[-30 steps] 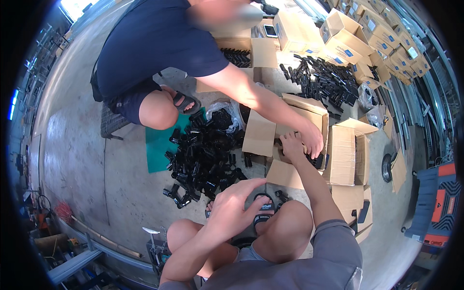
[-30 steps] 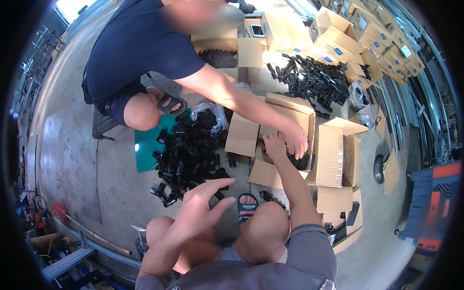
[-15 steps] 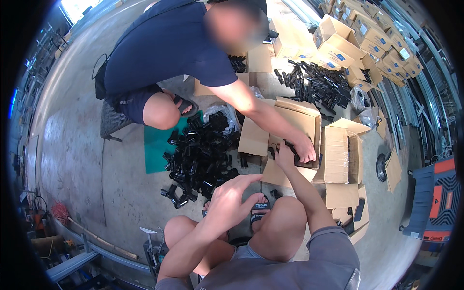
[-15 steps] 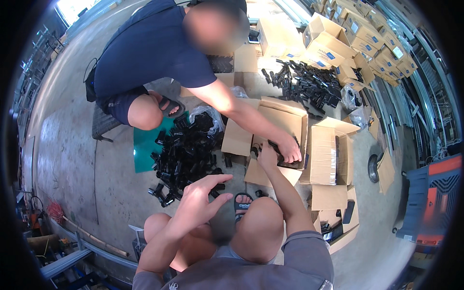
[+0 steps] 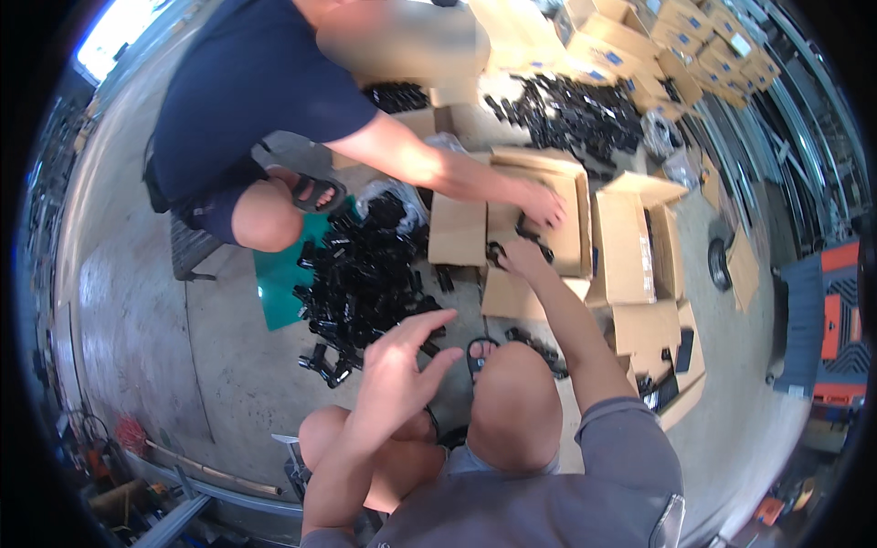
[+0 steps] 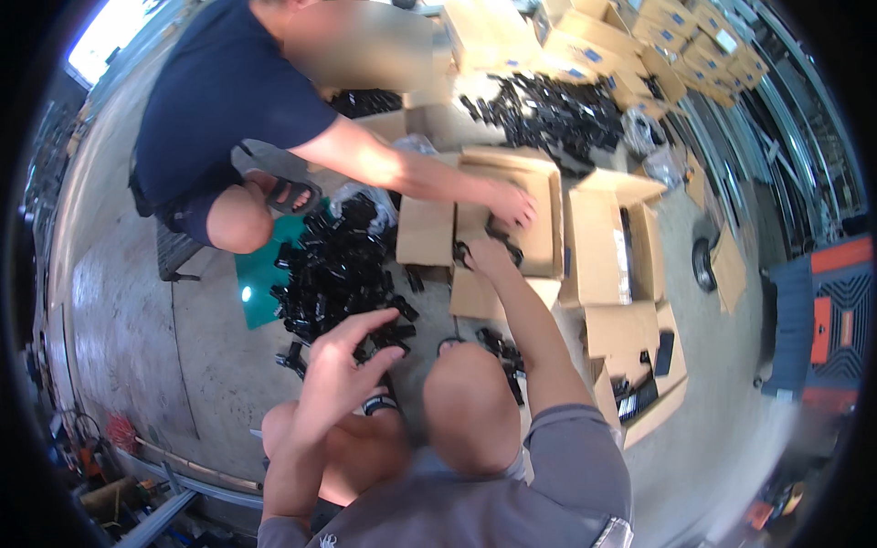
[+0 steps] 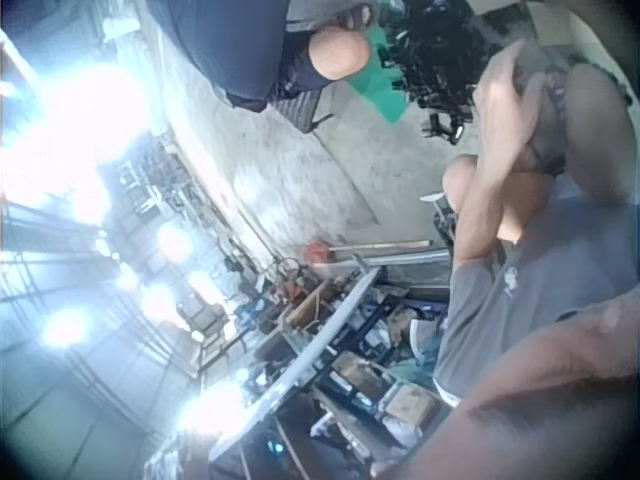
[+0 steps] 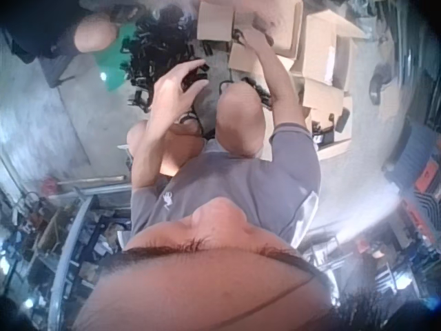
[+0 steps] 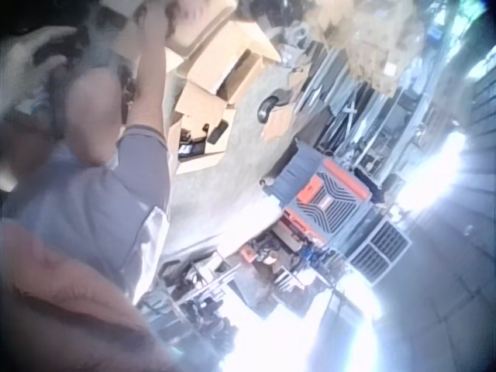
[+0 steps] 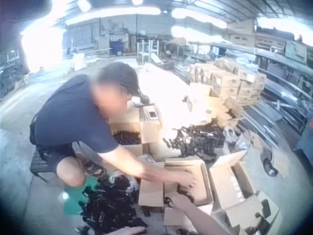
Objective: The person sorts black plastic components by hand from a large pile on the floor into various cardboard boxes.
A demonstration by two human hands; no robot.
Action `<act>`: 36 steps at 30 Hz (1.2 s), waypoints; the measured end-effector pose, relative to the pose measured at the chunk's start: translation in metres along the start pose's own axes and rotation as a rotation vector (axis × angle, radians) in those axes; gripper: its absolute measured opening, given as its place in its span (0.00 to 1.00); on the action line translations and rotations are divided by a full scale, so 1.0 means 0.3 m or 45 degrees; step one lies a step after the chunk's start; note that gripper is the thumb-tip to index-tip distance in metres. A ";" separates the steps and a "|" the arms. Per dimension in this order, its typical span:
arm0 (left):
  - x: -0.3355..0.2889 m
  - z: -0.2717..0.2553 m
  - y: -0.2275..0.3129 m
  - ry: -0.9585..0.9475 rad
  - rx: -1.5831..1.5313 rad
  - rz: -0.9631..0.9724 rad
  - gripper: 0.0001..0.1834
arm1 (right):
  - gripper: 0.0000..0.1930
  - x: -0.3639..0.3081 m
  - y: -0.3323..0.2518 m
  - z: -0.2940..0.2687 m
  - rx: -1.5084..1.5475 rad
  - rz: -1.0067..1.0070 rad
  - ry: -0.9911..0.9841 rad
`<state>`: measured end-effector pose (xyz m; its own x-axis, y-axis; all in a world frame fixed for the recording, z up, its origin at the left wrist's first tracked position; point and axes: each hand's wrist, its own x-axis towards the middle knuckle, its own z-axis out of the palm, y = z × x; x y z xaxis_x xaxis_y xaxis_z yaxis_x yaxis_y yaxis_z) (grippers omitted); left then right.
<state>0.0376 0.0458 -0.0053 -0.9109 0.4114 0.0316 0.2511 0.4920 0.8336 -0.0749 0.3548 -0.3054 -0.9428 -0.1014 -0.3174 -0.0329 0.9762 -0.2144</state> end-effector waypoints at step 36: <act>-0.002 0.062 -0.053 -0.107 -0.307 -0.329 0.24 | 0.11 -0.201 -0.125 -0.077 1.109 0.049 0.334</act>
<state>0.0401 0.0519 -0.0288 -0.9015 0.3639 -0.2345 -0.0775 0.3973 0.9144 -0.0243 0.3287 -0.2569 -0.9868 0.0796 -0.1413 0.1621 0.4768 -0.8639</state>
